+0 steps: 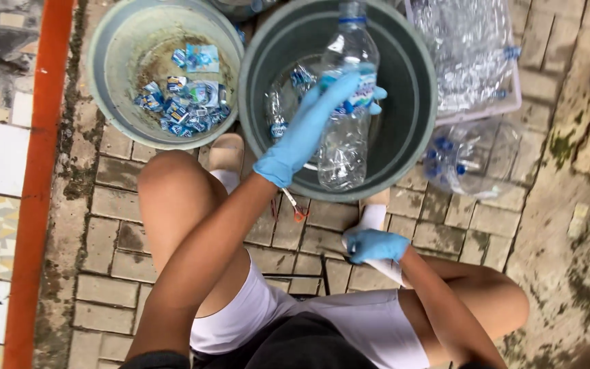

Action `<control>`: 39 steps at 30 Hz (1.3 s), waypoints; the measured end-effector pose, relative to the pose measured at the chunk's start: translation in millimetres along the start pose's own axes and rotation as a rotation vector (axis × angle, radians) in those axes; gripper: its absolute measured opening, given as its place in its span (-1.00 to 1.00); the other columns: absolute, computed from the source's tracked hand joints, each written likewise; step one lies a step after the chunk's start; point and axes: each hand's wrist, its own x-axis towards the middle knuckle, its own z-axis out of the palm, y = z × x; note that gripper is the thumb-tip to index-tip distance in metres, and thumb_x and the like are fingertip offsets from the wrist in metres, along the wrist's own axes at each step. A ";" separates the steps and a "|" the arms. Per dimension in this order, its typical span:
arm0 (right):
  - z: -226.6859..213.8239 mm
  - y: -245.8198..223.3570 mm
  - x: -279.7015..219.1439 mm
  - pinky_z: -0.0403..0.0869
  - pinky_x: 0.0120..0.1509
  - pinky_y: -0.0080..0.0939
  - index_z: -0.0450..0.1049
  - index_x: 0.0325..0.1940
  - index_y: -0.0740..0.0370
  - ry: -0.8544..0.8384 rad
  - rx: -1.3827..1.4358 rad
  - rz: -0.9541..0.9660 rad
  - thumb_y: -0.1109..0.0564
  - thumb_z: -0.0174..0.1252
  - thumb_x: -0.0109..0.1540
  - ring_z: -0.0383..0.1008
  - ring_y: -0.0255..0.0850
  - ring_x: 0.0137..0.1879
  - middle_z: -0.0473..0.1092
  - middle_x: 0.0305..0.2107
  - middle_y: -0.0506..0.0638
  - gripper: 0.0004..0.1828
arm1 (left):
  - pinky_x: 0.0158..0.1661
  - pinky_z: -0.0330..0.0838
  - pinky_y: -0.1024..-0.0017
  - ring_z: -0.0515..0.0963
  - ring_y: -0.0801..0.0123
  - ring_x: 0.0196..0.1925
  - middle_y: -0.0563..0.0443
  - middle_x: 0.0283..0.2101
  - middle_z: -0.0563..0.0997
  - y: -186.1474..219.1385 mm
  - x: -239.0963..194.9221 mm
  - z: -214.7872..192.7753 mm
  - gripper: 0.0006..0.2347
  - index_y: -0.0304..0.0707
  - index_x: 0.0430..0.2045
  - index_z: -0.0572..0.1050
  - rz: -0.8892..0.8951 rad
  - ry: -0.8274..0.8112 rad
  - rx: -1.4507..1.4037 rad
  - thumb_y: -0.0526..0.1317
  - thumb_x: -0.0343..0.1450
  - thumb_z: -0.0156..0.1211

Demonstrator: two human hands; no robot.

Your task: The person sits cross-legged and uses scissors to cut the labels off plastic water bottles. They remove the labels by hand and place the cut bottles into a nearby container.

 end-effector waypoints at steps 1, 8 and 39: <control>-15.9 -18.7 -21.0 0.39 -0.12 -0.28 0.35 -0.35 0.14 -0.006 -0.023 0.000 0.16 0.15 0.07 0.27 -0.26 -0.31 0.36 -0.44 -0.14 -0.88 | 0.16 0.52 0.36 0.66 0.31 -0.04 -0.15 0.00 0.65 1.3 4.9 -1.7 -0.52 -0.32 0.22 0.41 0.021 0.011 -0.001 0.02 0.49 0.02; -65.7 -63.3 -109.3 0.42 -0.11 -0.28 0.57 0.04 0.30 0.450 0.522 -0.013 0.40 0.22 0.09 0.48 -0.20 -0.27 0.53 -0.36 0.04 -0.59 | 0.13 0.55 0.37 0.69 0.22 0.02 -0.26 0.02 0.67 26.7 9.2 -8.6 -0.47 -0.37 0.20 0.42 0.015 0.042 0.008 0.05 0.43 0.07; -75.7 -75.0 -68.6 0.39 0.23 -0.01 0.49 0.10 0.34 0.792 0.531 -0.763 0.11 0.47 0.04 0.57 -0.14 -0.08 0.57 -0.27 0.11 -0.41 | -0.07 0.64 0.04 0.67 -0.12 -0.04 -0.51 -0.11 0.58 2.6 4.8 50.6 -0.39 -0.61 -0.03 0.30 -0.296 0.323 -0.094 0.05 0.32 0.34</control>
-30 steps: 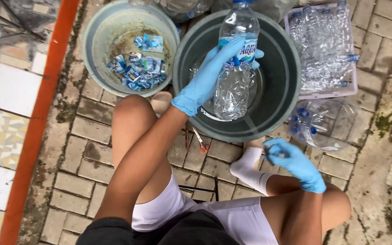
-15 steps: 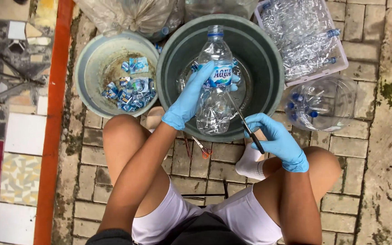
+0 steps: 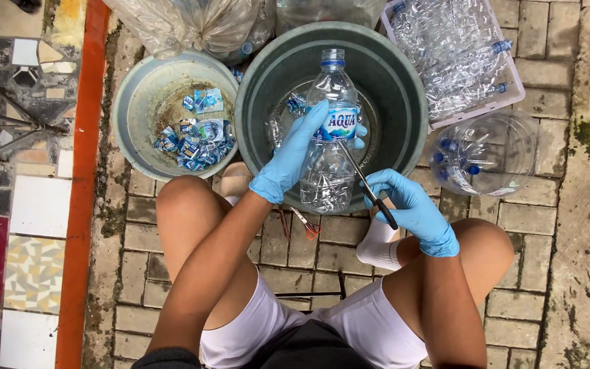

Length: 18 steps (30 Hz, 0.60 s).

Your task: The person sits cross-legged and uses scissors to cut the labels off plastic water bottles. They remove the labels by hand and place the cut bottles into a nearby container.

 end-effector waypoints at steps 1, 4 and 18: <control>-0.4 0.8 0.7 0.39 0.23 -0.01 0.49 0.10 0.34 0.000 0.000 0.002 0.11 0.47 0.04 0.57 -0.14 -0.08 0.57 -0.27 0.11 -0.41 | -0.07 0.64 0.04 0.67 -0.12 -0.04 -0.51 -0.11 0.58 3.0 -4.4 4.7 -0.39 -0.61 -0.03 0.30 -0.001 0.001 -0.001 0.05 0.32 0.34; -0.6 0.3 2.8 0.39 0.23 -0.02 0.49 0.10 0.34 0.017 0.017 -0.004 0.09 0.46 0.05 0.55 -0.19 -0.08 0.56 -0.27 0.10 -0.41 | -0.06 0.64 0.04 0.63 -0.19 0.02 -0.51 -0.05 0.50 -1.2 -2.0 2.1 -0.33 -0.72 0.00 0.34 -0.015 0.070 0.002 0.02 0.25 0.39; 21.3 -20.8 4.7 0.47 0.16 -0.07 0.52 0.05 0.35 0.110 0.080 -0.013 0.14 0.44 0.06 0.59 -0.18 -0.16 0.56 -0.37 0.08 -0.48 | -0.15 0.65 0.38 0.71 0.23 -0.18 -0.26 -0.14 0.67 -27.0 21.8 -39.9 -0.53 -0.47 0.13 0.41 0.020 -0.452 -0.020 0.03 0.55 -0.12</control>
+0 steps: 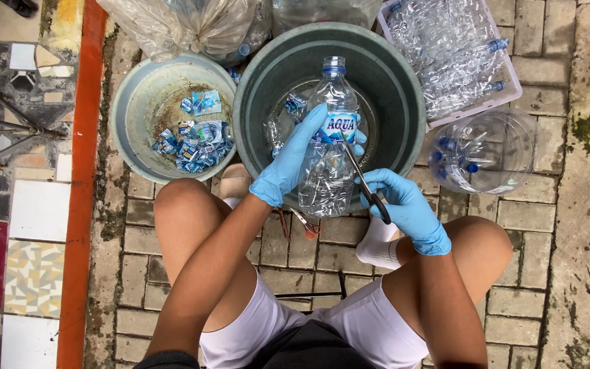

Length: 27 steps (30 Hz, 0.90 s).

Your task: The person sits cross-legged and uses scissors to cut the labels off plastic water bottles. They remove the labels by hand and place the cut bottles into a nearby container.

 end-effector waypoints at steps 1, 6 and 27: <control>-0.4 1.3 -0.5 0.47 0.16 -0.07 0.52 0.05 0.35 0.000 0.000 0.000 0.14 0.44 0.06 0.59 -0.18 -0.16 0.56 -0.37 0.08 -0.48 | -0.15 0.65 0.38 0.71 0.23 -0.18 -0.26 -0.14 0.67 -0.1 0.1 -0.3 -0.53 -0.47 0.13 0.41 0.000 0.000 0.000 0.03 0.55 -0.12; 2.0 0.3 -0.5 0.44 0.16 -0.10 0.53 0.03 0.34 0.034 -0.030 -0.014 0.20 0.42 0.08 0.53 -0.27 -0.19 0.55 -0.39 0.03 -0.55 | -0.13 0.66 0.37 0.71 0.22 -0.16 -0.28 -0.11 0.67 -0.5 1.1 -1.4 -0.52 -0.47 0.15 0.40 0.020 -0.009 0.019 0.03 0.56 -0.14; -5.1 20.6 1.0 0.51 0.03 -0.02 0.52 0.00 0.41 0.096 0.018 -0.086 0.25 0.54 -0.06 0.39 -0.30 -0.21 0.38 -0.45 -0.02 -0.42 | -0.02 0.66 0.33 0.71 0.18 -0.10 -0.29 -0.06 0.65 2.4 -8.9 13.4 -0.52 -0.48 0.17 0.37 0.057 -0.103 0.088 0.03 0.58 -0.19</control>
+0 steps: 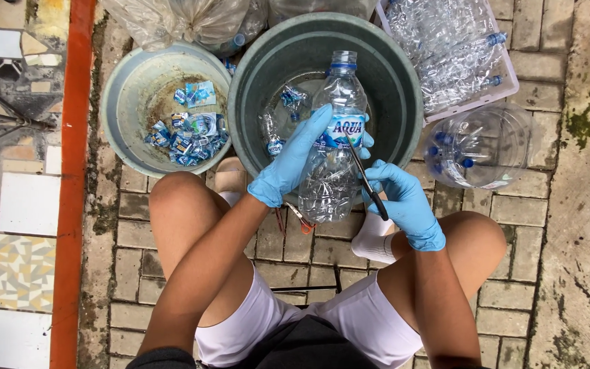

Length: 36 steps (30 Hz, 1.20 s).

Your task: The person sits cross-legged and uses scissors to cut the labels off plastic water bottles. They remove the labels by hand and place the cut bottles into a nearby container.

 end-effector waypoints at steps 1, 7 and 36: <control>-0.8 0.9 0.3 0.51 0.03 -0.02 0.52 0.00 0.41 0.000 -0.002 0.001 0.25 0.54 -0.06 0.39 -0.30 -0.21 0.38 -0.45 -0.02 -0.42 | -0.02 0.66 0.33 0.71 0.18 -0.10 -0.29 -0.06 0.65 -0.1 0.3 0.0 -0.52 -0.48 0.17 0.37 0.000 0.000 -0.002 0.03 0.58 -0.19; 0.9 9.9 1.1 0.52 -0.01 -0.07 0.52 0.00 0.44 0.011 0.026 -0.034 0.26 0.55 -0.06 0.40 -0.31 -0.20 0.38 -0.44 -0.03 -0.42 | -0.05 0.59 -0.20 0.66 -0.29 -0.08 -0.64 -0.03 0.56 -4.4 0.5 26.1 -0.66 -0.65 0.01 0.48 0.121 0.363 -0.313 -0.24 0.50 0.24; 16.7 -6.5 -3.4 0.41 0.12 -0.06 0.55 -0.10 0.35 0.069 0.008 -0.012 0.30 0.53 -0.03 0.36 -0.37 -0.20 0.40 -0.46 -0.12 -0.55 | 0.00 0.63 0.34 0.70 0.25 -0.12 -0.22 -0.09 0.66 0.5 -2.6 0.9 -0.53 -0.46 0.15 0.40 0.026 0.014 0.057 0.03 0.59 -0.20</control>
